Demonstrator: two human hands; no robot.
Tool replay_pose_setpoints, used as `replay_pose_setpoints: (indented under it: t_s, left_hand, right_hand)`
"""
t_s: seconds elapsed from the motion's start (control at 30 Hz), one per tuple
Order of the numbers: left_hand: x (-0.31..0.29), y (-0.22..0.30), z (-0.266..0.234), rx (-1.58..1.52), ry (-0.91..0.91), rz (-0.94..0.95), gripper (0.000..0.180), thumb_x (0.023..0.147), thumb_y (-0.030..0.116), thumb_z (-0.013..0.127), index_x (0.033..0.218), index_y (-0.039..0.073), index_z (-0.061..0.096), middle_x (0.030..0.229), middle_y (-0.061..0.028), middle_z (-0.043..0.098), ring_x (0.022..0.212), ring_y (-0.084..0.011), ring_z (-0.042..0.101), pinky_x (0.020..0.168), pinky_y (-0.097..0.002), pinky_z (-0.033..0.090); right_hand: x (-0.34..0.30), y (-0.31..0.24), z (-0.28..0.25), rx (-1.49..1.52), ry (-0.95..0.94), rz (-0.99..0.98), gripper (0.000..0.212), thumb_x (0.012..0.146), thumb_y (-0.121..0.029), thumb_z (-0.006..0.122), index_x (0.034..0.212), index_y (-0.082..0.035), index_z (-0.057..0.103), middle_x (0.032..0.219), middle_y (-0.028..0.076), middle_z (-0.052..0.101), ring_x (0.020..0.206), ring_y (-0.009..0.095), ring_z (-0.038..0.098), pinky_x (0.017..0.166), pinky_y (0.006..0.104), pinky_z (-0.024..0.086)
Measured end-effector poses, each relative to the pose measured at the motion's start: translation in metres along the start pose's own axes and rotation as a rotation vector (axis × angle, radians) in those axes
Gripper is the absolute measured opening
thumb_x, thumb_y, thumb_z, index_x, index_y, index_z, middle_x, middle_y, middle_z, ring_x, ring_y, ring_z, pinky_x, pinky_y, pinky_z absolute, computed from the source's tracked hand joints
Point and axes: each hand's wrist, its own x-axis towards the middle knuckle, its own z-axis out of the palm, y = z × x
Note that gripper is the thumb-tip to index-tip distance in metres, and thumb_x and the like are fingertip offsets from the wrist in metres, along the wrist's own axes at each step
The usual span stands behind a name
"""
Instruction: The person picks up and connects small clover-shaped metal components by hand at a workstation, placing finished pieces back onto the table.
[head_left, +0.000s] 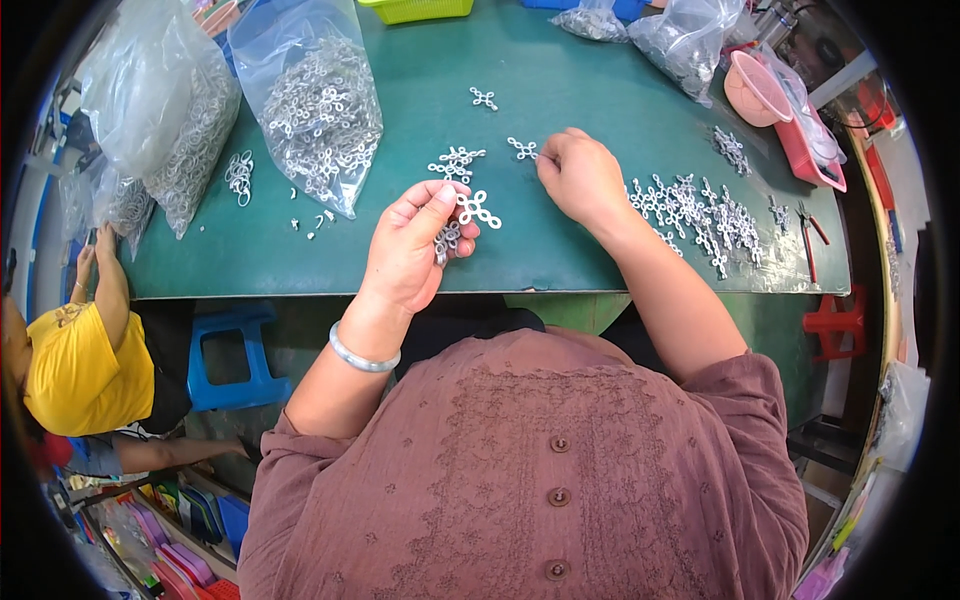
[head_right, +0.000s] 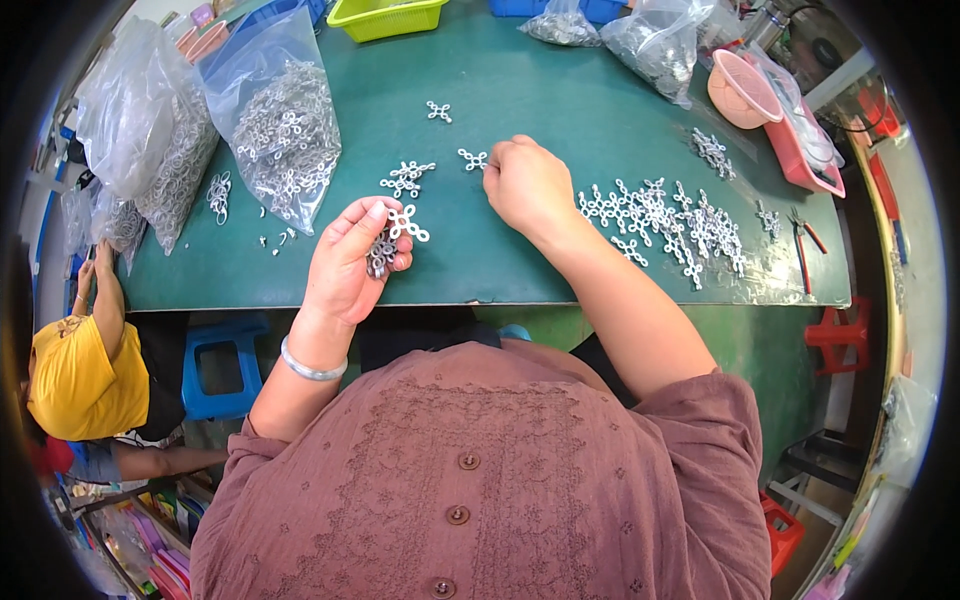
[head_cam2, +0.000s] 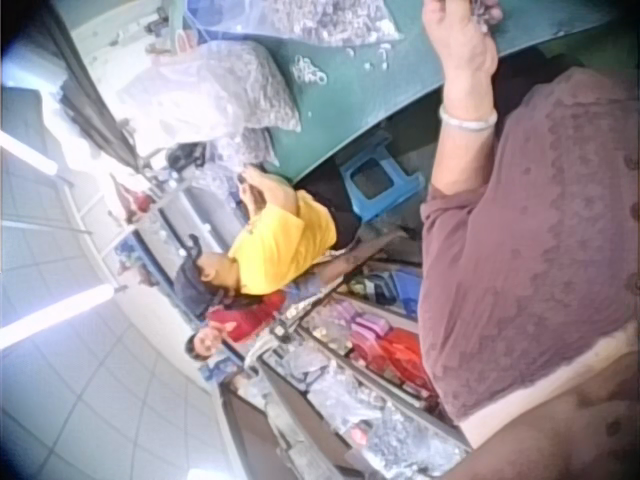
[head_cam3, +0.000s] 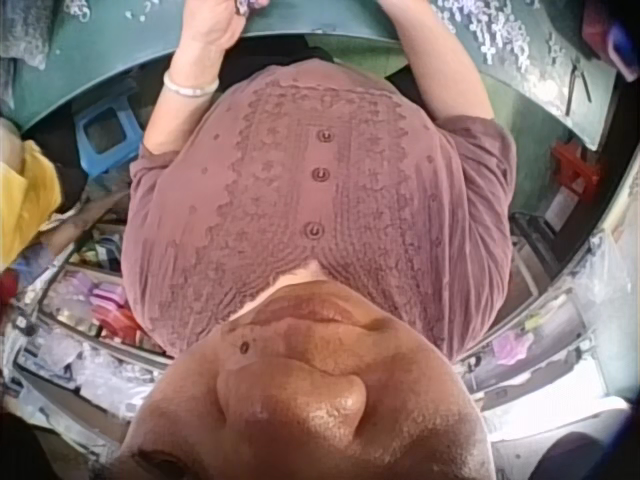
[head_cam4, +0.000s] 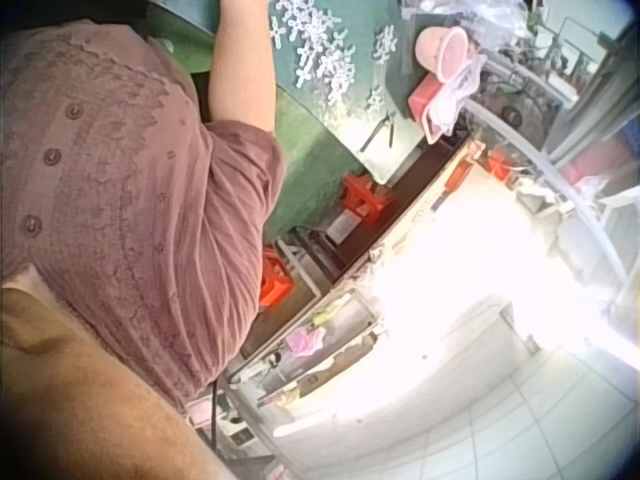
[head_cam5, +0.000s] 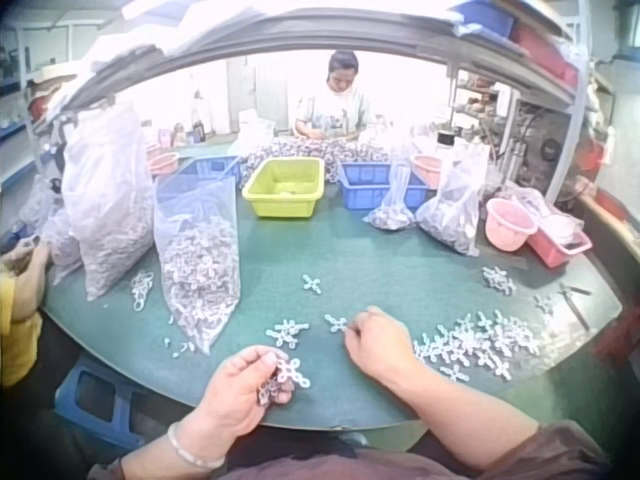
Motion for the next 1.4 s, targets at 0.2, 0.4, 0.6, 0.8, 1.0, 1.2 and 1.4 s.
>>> replay_pose_setpoints:
  t_s: [0.2,0.4,0.6,0.8,1.0,1.2,1.4]
  left_hand:
    - [0.0,0.0,0.0,-0.035,0.009,-0.011,0.014,0.086,0.017,0.052,0.088,0.003,0.055,0.071,-0.0049,0.053,0.063,-0.0137,0.054,0.05,-0.0247,0.042]
    - [-0.001,0.0,0.001,-0.046,-0.011,-0.027,0.015,0.088,0.016,0.048,0.088,0.003,0.053,0.071,-0.0054,0.054,0.062,-0.0136,0.053,0.05,-0.0246,0.042]
    - [-0.001,-0.001,0.004,-0.044,-0.005,-0.039,0.015,0.088,0.016,0.048,0.088,0.002,0.053,0.07,-0.0055,0.053,0.061,-0.0134,0.053,0.05,-0.0246,0.041]
    - [-0.002,0.0,0.006,-0.039,-0.005,-0.03,0.015,0.088,0.016,0.048,0.088,0.003,0.053,0.071,-0.0057,0.054,0.062,-0.0134,0.053,0.049,-0.0245,0.041]
    - [-0.002,0.003,0.007,-0.06,0.089,-0.043,0.013,0.086,0.017,0.049,0.086,0.005,0.053,0.078,-0.0078,0.057,0.069,-0.0175,0.056,0.054,-0.0277,0.046]
    - [-0.001,0.001,-0.002,-0.159,0.086,-0.127,0.01,0.083,0.014,0.051,0.089,0.006,0.052,0.077,-0.0071,0.055,0.069,-0.0185,0.056,0.061,-0.0307,0.048]
    - [0.001,-0.005,-0.001,-0.023,0.036,-0.191,0.012,0.081,0.011,0.057,0.091,0.005,0.053,0.07,-0.0026,0.05,0.061,-0.0124,0.049,0.048,-0.0219,0.04]
  right_hand:
    - [-0.012,-0.001,-0.011,0.033,-0.036,-0.032,0.011,0.073,-0.012,0.052,0.07,-0.003,0.057,0.075,0.012,0.055,0.071,0.031,0.055,0.065,0.0387,0.045]
    - [-0.034,-0.007,-0.027,0.199,-0.189,-0.108,0.009,0.072,-0.012,0.054,0.072,-0.003,0.058,0.073,0.011,0.053,0.07,0.03,0.054,0.063,0.0376,0.044]
    - [-0.043,-0.009,-0.033,0.12,-0.233,-0.162,0.009,0.072,-0.011,0.055,0.072,-0.003,0.058,0.073,0.01,0.053,0.07,0.029,0.054,0.062,0.0376,0.043]
    - [-0.046,-0.022,-0.037,0.674,-0.331,0.027,0.009,0.073,-0.01,0.058,0.076,-0.002,0.059,0.074,0.01,0.055,0.068,0.028,0.055,0.061,0.0347,0.044]
    - [-0.046,-0.017,-0.033,0.38,-0.151,-0.056,0.012,0.073,-0.01,0.058,0.081,-0.002,0.061,0.075,0.012,0.055,0.07,0.029,0.055,0.062,0.0346,0.045]
    - [-0.053,-0.007,-0.024,0.092,-0.118,-0.087,0.009,0.072,-0.013,0.06,0.077,-0.005,0.062,0.077,0.009,0.053,0.075,0.027,0.055,0.064,0.0365,0.045]
    - [-0.054,-0.015,-0.026,0.235,-0.041,-0.131,0.007,0.072,-0.011,0.059,0.075,-0.005,0.061,0.076,0.008,0.053,0.07,0.026,0.055,0.061,0.0351,0.045]
